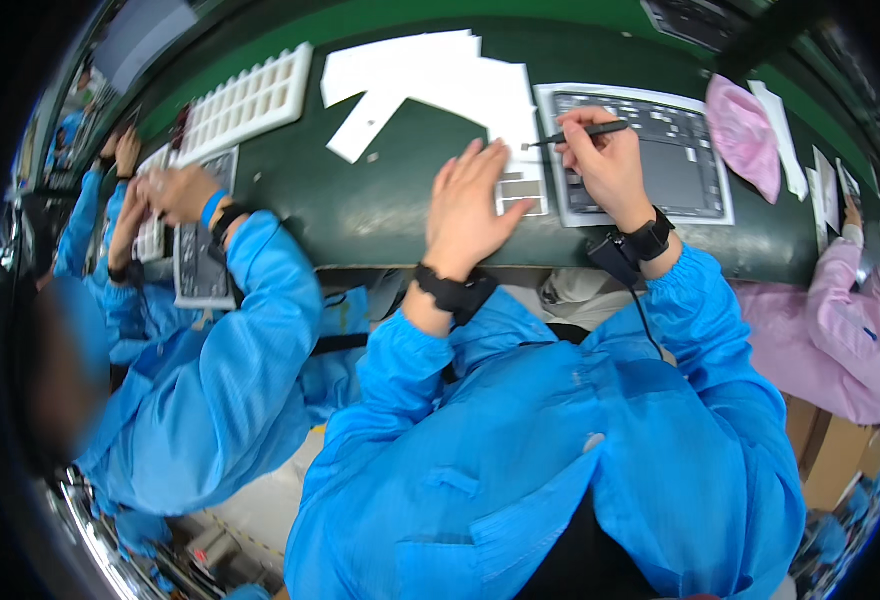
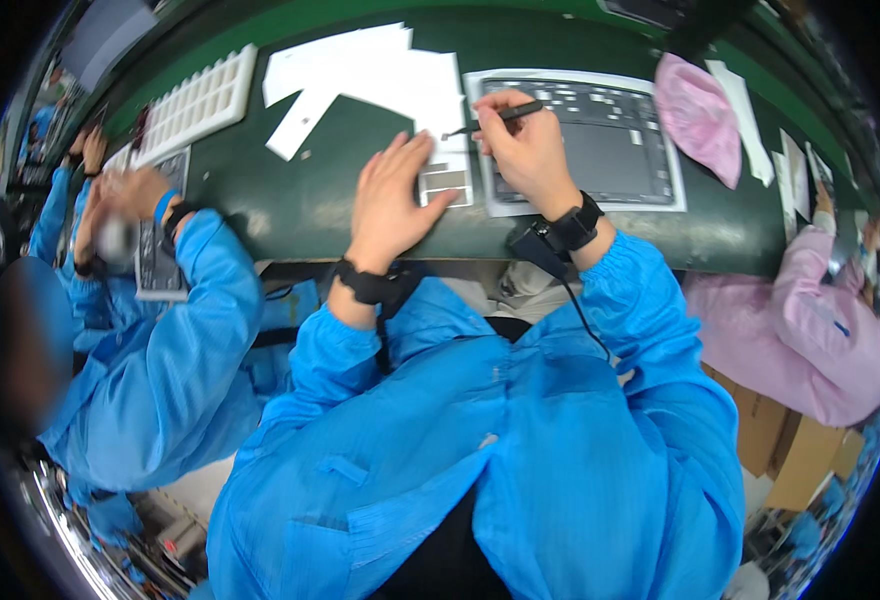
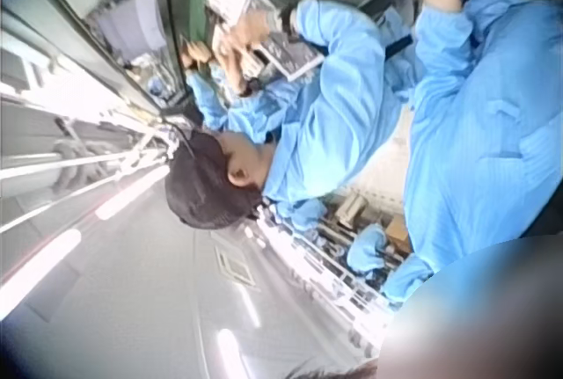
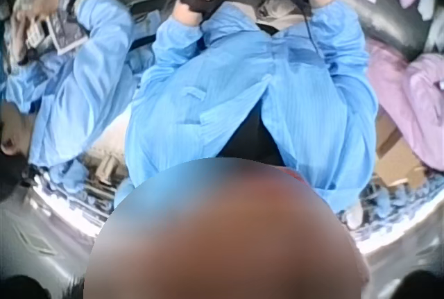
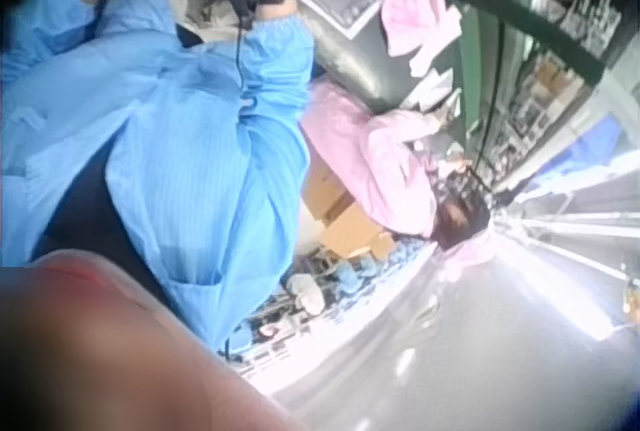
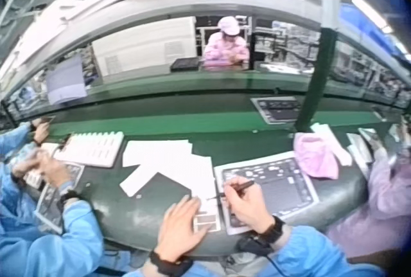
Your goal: Inspecting and assembling electronic tablet housings using a stylus for quality checks on an assembly line.
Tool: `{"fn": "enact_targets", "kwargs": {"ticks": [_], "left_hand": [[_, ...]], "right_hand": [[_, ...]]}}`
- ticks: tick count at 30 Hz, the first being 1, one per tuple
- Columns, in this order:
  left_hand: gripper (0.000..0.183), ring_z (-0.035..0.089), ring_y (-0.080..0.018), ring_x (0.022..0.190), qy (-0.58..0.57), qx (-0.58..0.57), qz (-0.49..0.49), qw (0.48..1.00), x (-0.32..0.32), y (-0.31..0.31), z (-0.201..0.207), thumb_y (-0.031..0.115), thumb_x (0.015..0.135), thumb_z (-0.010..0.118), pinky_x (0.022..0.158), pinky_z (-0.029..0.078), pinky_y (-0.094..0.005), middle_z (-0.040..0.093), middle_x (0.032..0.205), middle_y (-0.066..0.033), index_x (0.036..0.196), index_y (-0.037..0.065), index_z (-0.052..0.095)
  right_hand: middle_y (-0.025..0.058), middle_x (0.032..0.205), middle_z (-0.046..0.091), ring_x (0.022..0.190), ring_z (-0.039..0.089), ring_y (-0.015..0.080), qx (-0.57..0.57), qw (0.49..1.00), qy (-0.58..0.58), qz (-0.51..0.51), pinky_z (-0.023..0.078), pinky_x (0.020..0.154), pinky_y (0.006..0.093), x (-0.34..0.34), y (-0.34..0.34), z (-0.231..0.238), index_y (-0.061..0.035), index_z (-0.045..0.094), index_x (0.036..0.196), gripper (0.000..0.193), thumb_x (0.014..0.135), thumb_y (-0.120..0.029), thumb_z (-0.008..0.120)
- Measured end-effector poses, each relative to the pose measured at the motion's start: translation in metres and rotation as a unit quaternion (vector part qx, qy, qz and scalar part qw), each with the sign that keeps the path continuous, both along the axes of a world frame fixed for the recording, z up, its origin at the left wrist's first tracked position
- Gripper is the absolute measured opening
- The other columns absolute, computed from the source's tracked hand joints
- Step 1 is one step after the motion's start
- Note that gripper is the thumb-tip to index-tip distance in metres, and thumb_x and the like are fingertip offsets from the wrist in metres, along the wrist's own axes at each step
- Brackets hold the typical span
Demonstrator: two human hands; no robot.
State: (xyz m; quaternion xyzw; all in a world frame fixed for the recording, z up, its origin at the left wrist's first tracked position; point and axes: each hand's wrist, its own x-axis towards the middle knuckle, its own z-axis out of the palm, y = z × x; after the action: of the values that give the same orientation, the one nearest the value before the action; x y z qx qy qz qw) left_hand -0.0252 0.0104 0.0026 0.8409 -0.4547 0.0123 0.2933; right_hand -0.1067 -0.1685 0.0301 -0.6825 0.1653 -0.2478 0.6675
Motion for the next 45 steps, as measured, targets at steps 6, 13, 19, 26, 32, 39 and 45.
{"fn": "enact_targets", "kwargs": {"ticks": [6, 13, 19, 26, 32, 39, 45], "left_hand": [[0.058, 0.031, -0.034, 0.14, 0.059, 0.025, -0.015, 0.998, 0.005, 0.004, 0.009, 0.034, 0.085, 0.067, 0.113, 0.023, -0.047, 0.041, 0.147, -0.0133, 0.133, 0.006, 0.051], [0.037, 0.046, -0.0412, 0.126, 0.009, 0.061, -0.164, 0.985, -0.044, -0.063, 0.102, 0.025, 0.089, 0.061, 0.104, 0.039, -0.0445, 0.051, 0.136, -0.0199, 0.117, -0.001, 0.059], [0.03, 0.059, -0.0365, 0.104, 0.034, 0.081, -0.259, 0.962, -0.088, -0.202, 0.096, 0.02, 0.088, 0.06, 0.087, 0.049, -0.0433, 0.061, 0.111, -0.0169, 0.108, -0.002, 0.059], [0.053, 0.05, -0.0308, 0.124, -0.018, 0.086, -0.242, 0.966, -0.085, -0.248, 0.04, 0.025, 0.079, 0.071, 0.099, 0.047, -0.0398, 0.048, 0.137, -0.0179, 0.121, -0.002, 0.053], [0.057, 0.049, -0.0307, 0.125, -0.045, 0.096, -0.247, 0.963, -0.087, -0.252, 0.024, 0.025, 0.078, 0.072, 0.099, 0.046, -0.0421, 0.05, 0.135, -0.0165, 0.125, 0.0, 0.052], [0.052, 0.055, -0.0299, 0.115, -0.082, 0.144, -0.246, 0.955, -0.087, -0.257, 0.035, 0.019, 0.08, 0.06, 0.093, 0.048, -0.0416, 0.054, 0.126, -0.0142, 0.129, 0.003, 0.052], [0.048, 0.055, -0.0284, 0.113, -0.102, 0.12, -0.233, 0.96, -0.09, -0.258, 0.026, 0.018, 0.081, 0.056, 0.092, 0.048, -0.0416, 0.054, 0.125, -0.0134, 0.128, 0.004, 0.055]], "right_hand": [[-0.0009, 0.072, 0.059, 0.061, 0.055, 0.0051, -0.083, 0.988, 0.03, -0.129, 0.044, 0.056, 0.0178, -0.094, -0.135, 0.026, -0.0007, 0.064, 0.107, 0.02, 0.094, -0.014, 0.058], [-0.0013, 0.075, 0.058, 0.061, 0.053, 0.0051, -0.008, 0.993, 0.044, -0.11, 0.041, 0.057, 0.0178, -0.156, -0.248, -0.006, -0.0001, 0.062, 0.105, 0.019, 0.093, -0.014, 0.059], [-0.0017, 0.072, 0.059, 0.06, 0.054, 0.0047, -0.053, 0.997, 0.052, -0.021, 0.039, 0.054, 0.0173, -0.128, -0.252, -0.012, -0.0018, 0.063, 0.1, 0.015, 0.092, -0.014, 0.06], [-0.0016, 0.077, 0.059, 0.062, 0.052, 0.0044, -0.06, 0.996, 0.056, -0.024, 0.04, 0.055, 0.0174, -0.132, -0.256, -0.02, -0.0019, 0.062, 0.098, 0.012, 0.092, -0.012, 0.059], [-0.0015, 0.078, 0.058, 0.066, 0.052, 0.005, -0.083, 0.995, 0.048, 0.01, 0.042, 0.06, 0.0195, -0.13, -0.255, -0.017, -0.0026, 0.06, 0.095, 0.011, 0.093, -0.013, 0.057], [-0.0008, 0.08, 0.056, 0.071, 0.053, 0.0072, -0.154, 0.986, 0.067, 0.017, 0.045, 0.066, 0.023, -0.127, -0.256, -0.015, -0.0026, 0.058, 0.092, 0.011, 0.094, -0.013, 0.056], [-0.0013, 0.08, 0.056, 0.072, 0.052, 0.007, -0.148, 0.987, 0.058, 0.025, 0.045, 0.066, 0.0228, -0.127, -0.257, -0.015, -0.0032, 0.058, 0.093, 0.01, 0.094, -0.013, 0.056]]}}
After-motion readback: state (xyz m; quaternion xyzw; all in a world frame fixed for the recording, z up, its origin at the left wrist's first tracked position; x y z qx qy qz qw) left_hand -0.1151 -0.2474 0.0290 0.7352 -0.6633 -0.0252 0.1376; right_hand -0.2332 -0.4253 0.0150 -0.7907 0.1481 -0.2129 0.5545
